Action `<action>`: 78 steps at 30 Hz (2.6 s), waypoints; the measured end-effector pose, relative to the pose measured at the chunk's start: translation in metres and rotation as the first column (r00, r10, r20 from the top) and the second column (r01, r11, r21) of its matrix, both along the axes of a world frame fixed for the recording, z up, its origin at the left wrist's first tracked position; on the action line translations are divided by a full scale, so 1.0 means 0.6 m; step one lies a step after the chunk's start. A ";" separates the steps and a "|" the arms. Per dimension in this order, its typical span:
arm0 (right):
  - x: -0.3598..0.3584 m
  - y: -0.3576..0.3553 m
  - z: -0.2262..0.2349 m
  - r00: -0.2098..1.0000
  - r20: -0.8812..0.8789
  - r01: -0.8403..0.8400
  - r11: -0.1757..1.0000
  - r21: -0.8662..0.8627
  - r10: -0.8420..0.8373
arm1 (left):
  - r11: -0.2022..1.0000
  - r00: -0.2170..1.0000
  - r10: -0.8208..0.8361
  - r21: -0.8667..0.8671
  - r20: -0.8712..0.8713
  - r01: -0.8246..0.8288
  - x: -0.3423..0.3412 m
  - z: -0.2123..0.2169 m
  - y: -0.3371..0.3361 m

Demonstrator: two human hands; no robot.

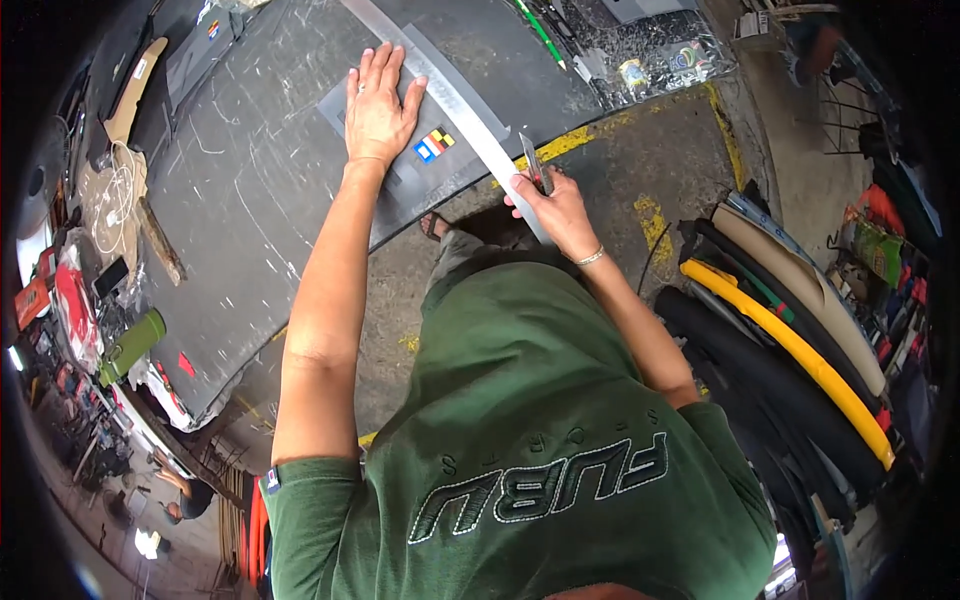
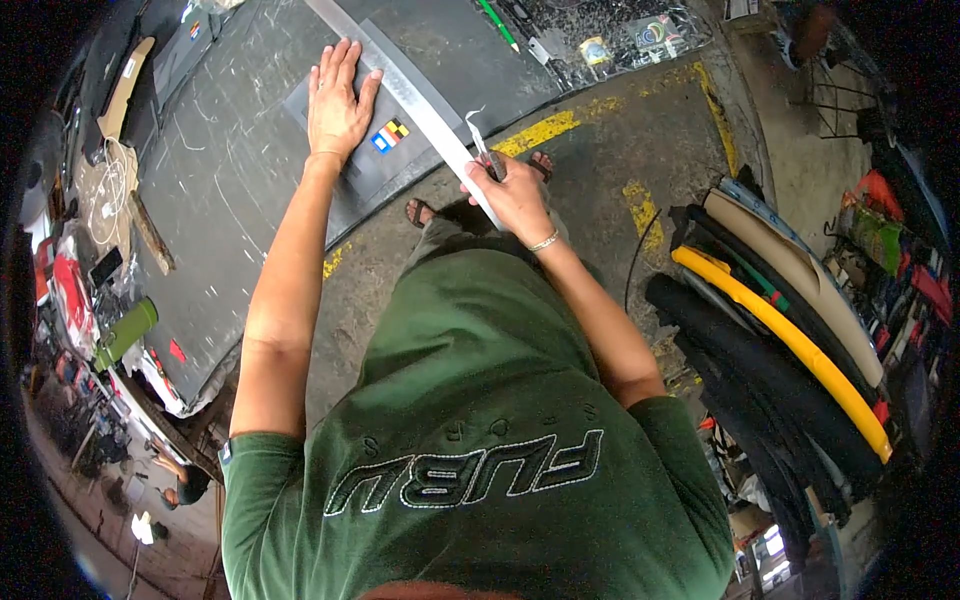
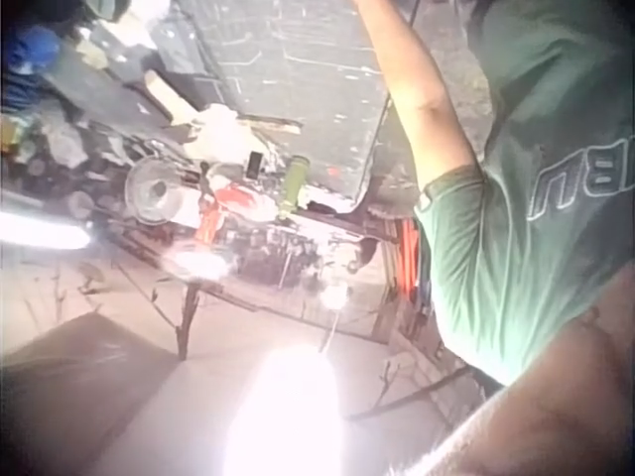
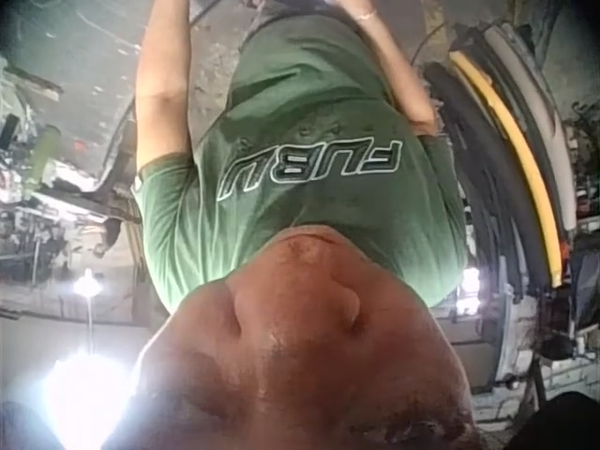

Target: Cutting a piece of grey synthetic material using a utility knife and a metal ruler on a workbench.

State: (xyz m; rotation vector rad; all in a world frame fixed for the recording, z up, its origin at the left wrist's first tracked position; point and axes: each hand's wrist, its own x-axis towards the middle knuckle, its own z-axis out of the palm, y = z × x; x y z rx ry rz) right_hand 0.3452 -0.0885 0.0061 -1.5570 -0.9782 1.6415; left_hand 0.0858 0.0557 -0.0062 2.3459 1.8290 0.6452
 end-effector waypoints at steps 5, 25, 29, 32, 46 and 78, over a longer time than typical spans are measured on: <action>-0.008 0.010 -0.002 0.997 -0.055 0.050 0.998 -0.039 -0.052 | 1.000 1.000 -0.006 0.009 -0.025 0.006 0.000 -0.001 0.001; -0.025 0.038 0.007 0.994 0.025 0.108 0.994 -0.032 -0.107 | 1.000 0.999 -0.029 -0.005 -0.033 0.029 0.002 0.005 0.000; -0.024 0.043 0.006 0.995 0.061 0.085 0.996 -0.026 -0.083 | 0.999 0.998 -0.037 0.009 -0.042 0.038 0.000 0.007 -0.001; -0.027 0.045 0.007 0.994 0.057 0.094 0.995 -0.041 -0.092 | 0.999 0.998 -0.033 0.021 -0.056 0.034 0.003 0.008 -0.002; -0.023 0.044 -0.013 0.990 0.123 0.070 0.997 -0.035 -0.065 | 0.999 0.998 -0.028 0.020 -0.064 0.029 0.005 0.012 -0.003; -0.020 0.044 -0.007 0.993 0.029 0.117 0.992 -0.054 -0.116 | 0.982 0.996 0.003 -0.186 -0.087 -0.020 0.026 0.072 -0.012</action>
